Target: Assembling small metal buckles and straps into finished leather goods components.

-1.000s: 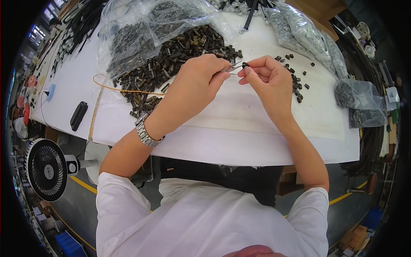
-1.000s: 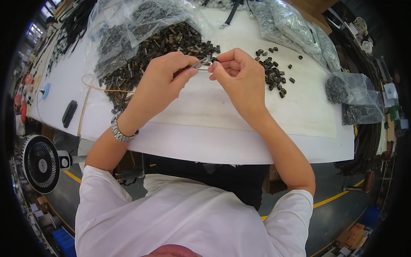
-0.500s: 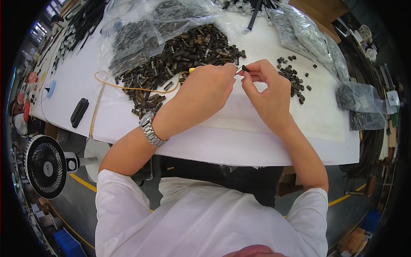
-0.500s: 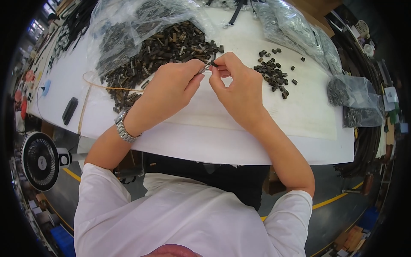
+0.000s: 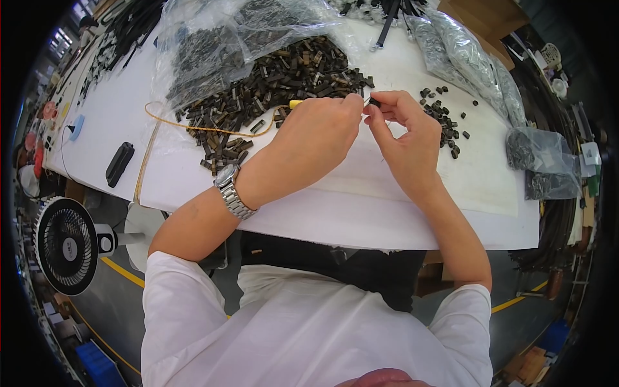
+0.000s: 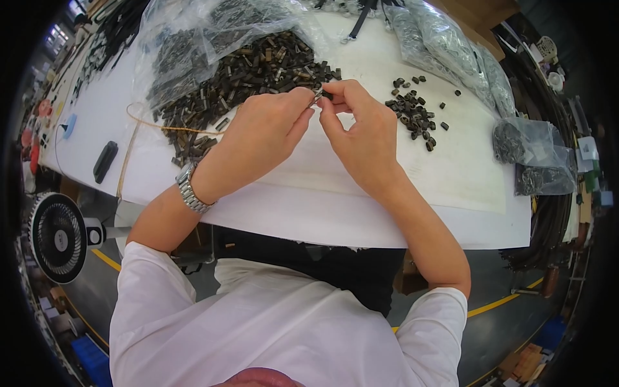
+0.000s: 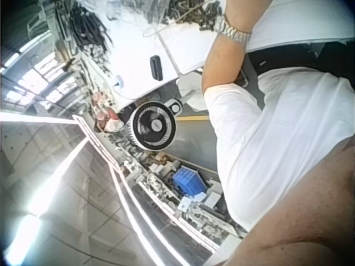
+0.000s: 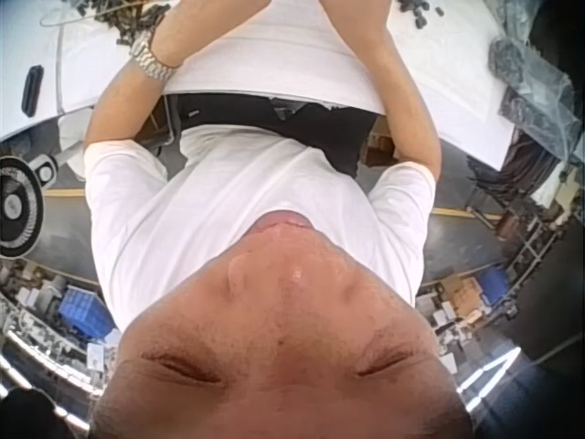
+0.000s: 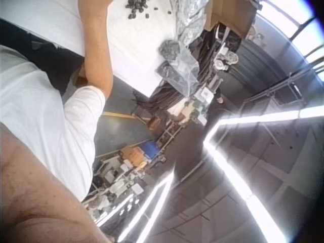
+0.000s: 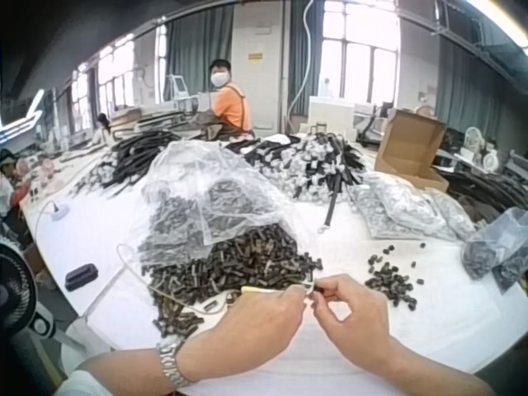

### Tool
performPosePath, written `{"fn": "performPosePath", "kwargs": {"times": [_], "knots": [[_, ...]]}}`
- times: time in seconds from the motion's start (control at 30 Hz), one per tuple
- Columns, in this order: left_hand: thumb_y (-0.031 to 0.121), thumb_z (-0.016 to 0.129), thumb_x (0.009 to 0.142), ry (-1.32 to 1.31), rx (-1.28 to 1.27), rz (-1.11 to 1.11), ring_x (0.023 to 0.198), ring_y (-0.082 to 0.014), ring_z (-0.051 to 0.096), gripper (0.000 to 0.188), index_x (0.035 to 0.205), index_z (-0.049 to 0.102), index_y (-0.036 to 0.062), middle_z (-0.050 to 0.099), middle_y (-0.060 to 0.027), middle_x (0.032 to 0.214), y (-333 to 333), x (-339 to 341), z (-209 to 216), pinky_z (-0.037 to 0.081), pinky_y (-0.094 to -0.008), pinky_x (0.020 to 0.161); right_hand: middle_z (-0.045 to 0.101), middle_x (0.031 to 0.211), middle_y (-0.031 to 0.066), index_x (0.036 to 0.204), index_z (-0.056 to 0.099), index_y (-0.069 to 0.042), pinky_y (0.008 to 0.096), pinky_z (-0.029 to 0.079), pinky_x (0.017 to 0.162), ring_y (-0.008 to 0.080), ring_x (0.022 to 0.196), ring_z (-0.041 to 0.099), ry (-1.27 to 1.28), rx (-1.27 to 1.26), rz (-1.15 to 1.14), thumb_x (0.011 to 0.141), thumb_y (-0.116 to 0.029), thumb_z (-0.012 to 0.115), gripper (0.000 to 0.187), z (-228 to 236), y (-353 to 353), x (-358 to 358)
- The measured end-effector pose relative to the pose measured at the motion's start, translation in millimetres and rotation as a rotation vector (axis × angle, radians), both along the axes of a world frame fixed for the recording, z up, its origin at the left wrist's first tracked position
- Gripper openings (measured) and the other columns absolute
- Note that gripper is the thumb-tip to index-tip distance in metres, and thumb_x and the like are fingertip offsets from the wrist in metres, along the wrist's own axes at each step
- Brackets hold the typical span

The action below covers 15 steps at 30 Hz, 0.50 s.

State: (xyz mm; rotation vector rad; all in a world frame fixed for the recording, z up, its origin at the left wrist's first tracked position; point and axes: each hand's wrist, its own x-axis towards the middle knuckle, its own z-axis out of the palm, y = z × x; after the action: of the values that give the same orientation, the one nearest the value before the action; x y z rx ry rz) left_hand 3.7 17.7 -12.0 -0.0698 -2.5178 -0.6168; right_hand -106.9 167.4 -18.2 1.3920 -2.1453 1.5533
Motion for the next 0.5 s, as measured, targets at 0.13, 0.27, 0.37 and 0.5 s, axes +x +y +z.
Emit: {"fn": "performPosePath", "kwargs": {"times": [0.13,0.27,0.37,0.5], "knots": [[0.008,0.063,0.098,-0.020,-0.009,0.002,0.068,-0.0392,0.066,0.008,0.095,0.059,0.0013,0.064,-0.0182,0.071,-0.3,-1.0,-1.3,0.051,-0.0481,0.062,0.078,0.089,0.0101,0.107,0.070,0.000,0.0297,0.059,0.072,0.0207,0.085,0.079,0.121,0.034,-0.033,0.090,-0.001,0.073,0.017,-1.3,1.1,-1.5],[0.005,0.064,0.095,0.022,-0.047,0.044,0.070,-0.0383,0.067,0.003,0.096,0.063,0.0025,0.067,-0.0175,0.075,-2.8,-1.2,-1.3,0.051,-0.0469,0.062,0.077,0.089,0.0116,0.108,0.070,0.000,0.0302,0.059,0.073,0.0216,0.085,0.079,0.149,0.037,-0.028,0.089,-0.001,0.073,0.019,-0.9,1.5,-0.6],[0.004,0.064,0.093,0.054,-0.072,0.064,0.070,-0.0372,0.068,0.002,0.094,0.066,0.0039,0.068,-0.0160,0.077,-3.9,-0.4,0.1,0.052,-0.0456,0.062,0.077,0.092,0.0109,0.107,0.069,0.002,0.0290,0.059,0.075,0.0189,0.084,0.078,0.076,0.038,0.012,0.091,-0.001,0.073,0.017,-0.9,1.0,-2.3],[0.004,0.065,0.092,0.048,-0.077,0.070,0.070,-0.0357,0.068,0.004,0.092,0.069,0.0054,0.069,-0.0138,0.076,-3.2,2.6,6.3,0.052,-0.0440,0.061,0.075,0.098,0.0087,0.106,0.069,0.003,0.0265,0.059,0.079,0.0144,0.085,0.074,-0.488,-0.083,0.158,0.094,-0.002,0.074,0.015,2.7,-1.8,-0.5]]}}
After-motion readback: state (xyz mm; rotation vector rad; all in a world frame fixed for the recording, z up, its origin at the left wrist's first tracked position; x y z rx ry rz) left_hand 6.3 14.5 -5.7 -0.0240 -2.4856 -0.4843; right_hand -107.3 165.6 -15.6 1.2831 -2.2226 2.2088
